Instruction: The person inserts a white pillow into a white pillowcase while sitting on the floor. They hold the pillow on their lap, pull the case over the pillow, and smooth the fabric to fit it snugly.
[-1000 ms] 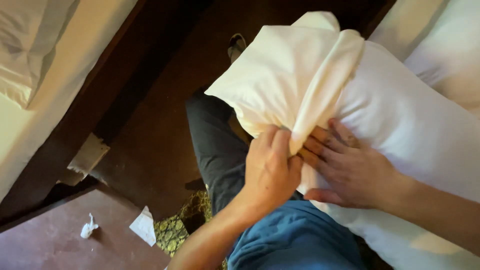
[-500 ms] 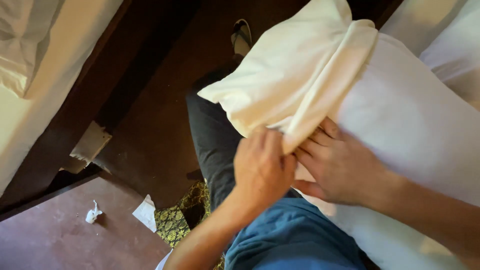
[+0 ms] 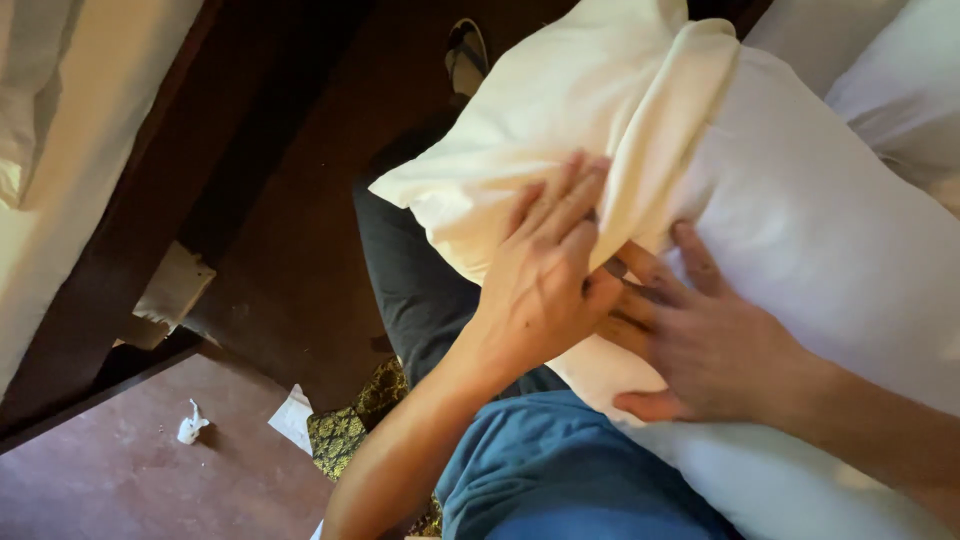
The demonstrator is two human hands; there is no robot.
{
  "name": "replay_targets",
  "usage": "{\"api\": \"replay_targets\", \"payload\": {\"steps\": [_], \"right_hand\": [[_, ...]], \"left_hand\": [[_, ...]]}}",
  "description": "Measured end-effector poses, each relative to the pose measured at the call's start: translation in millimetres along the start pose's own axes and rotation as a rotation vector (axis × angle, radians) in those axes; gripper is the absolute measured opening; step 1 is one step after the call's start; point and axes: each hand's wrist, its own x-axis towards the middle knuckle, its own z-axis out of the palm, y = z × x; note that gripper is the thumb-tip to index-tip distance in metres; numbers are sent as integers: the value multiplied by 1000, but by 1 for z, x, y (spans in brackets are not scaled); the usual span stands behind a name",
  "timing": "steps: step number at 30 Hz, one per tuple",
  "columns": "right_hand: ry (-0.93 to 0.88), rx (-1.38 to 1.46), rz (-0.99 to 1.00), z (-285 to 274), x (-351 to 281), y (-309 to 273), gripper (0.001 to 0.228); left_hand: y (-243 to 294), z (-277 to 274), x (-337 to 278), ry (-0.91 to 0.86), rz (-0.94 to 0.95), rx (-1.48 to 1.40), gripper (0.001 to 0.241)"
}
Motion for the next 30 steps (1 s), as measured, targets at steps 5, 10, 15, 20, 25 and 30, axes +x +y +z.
{"api": "replay_targets", "payload": {"steps": [5,10,15,20,25,30], "right_hand": [[125,251,100,19,4,1,56],[203,375,35,31,6,5,24],[61,298,-88,-38,3,32,72],[11,116,9,-39,-22,75,88],[25,155,-85,-19,-7,67,88],[-214,284,94,25,-9,70,83]], "left_hand": [[9,14,-4,-66,179,-177,25],[9,19,-12,-83,142,-290,15],[2,3,3,12,14,-241,22],[0,13,20,-36,-94,-34,48],[-30,58,53,0,16,76,49],[-18,71,56,-123,178,31,34]]}}
